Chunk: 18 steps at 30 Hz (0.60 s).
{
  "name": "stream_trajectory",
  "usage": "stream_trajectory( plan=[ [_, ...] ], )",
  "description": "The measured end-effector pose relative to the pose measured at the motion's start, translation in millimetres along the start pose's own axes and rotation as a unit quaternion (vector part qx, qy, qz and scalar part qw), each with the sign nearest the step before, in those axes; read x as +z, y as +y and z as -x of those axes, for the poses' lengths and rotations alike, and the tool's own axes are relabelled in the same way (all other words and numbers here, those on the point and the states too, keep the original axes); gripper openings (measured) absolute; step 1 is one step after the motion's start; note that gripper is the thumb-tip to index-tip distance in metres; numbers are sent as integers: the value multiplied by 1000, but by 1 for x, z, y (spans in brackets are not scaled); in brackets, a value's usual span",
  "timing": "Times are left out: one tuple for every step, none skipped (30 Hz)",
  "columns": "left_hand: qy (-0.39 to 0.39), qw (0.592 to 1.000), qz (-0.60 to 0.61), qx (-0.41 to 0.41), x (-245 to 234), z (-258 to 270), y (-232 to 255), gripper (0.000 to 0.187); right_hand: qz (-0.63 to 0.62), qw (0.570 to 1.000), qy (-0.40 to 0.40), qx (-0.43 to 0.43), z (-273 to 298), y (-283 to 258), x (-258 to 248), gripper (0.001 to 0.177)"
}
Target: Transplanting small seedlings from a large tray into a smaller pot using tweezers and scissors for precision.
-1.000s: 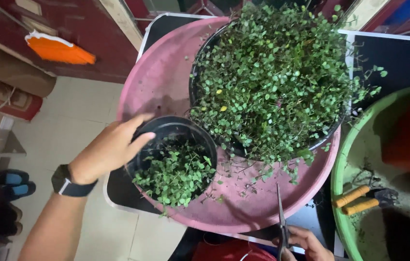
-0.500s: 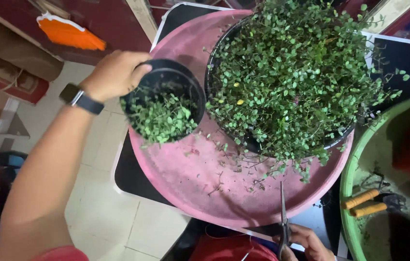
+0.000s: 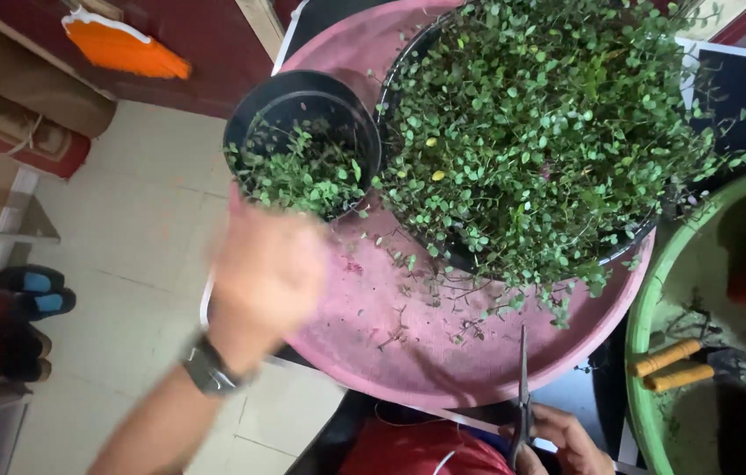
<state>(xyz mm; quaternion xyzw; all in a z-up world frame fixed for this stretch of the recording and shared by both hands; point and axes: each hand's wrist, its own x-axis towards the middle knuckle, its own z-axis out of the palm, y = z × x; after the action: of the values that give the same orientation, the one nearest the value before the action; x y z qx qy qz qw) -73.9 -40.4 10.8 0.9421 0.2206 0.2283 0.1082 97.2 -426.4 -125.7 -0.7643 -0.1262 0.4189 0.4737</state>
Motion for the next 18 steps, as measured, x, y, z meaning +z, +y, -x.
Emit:
stream_trajectory(
  plan=[
    [-2,1000,0,-1,17,10,10,29,0,1000,-1,2,5,-16,11,56],
    [0,998,-35,51,34,20,20,11,13,999,43,-1,10,-32,21,46],
    [1,992,-69,102,50,32,31,24,27,996,86,-2,16,-47,31,39],
    [-1,993,-68,99,60,32,30,24,29,996,84,1,15,-49,28,39],
    [-51,997,-32,40,69,30,29,33,49,997,63,20,14,-52,26,40],
    [-100,995,5,-19,78,28,28,43,70,996,42,40,14,-54,23,42],
    [-99,995,4,-19,80,23,30,43,69,996,42,40,14,-46,23,42],
    [-69,989,108,-80,81,18,33,43,47,998,51,1,14,-38,23,42],
    [-38,967,210,-141,83,13,36,43,24,997,60,-36,15,-30,23,42],
    [-39,967,210,-140,83,10,35,43,23,997,60,-36,15,-33,22,42],
    [-24,934,301,-192,84,8,35,31,22,998,54,-19,17,-36,21,41],
    [-10,889,387,-243,85,5,35,23,22,999,49,-2,18,-38,20,40],
    [-12,890,387,-243,85,4,35,23,20,999,50,0,17,-28,19,40],
    [-24,858,435,-274,84,3,34,28,21,997,40,-66,15,-17,18,41],
    [-37,822,480,-304,84,1,33,34,21,991,31,-132,13,-7,17,42],
    [-40,822,480,-304,90,3,30,34,19,991,32,-130,11,0,15,42],
    [-19,774,544,-323,96,6,27,31,38,989,22,-139,10,7,12,42],
    [3,721,604,-339,101,9,23,29,56,987,12,-147,9,14,9,41]
  ],
)
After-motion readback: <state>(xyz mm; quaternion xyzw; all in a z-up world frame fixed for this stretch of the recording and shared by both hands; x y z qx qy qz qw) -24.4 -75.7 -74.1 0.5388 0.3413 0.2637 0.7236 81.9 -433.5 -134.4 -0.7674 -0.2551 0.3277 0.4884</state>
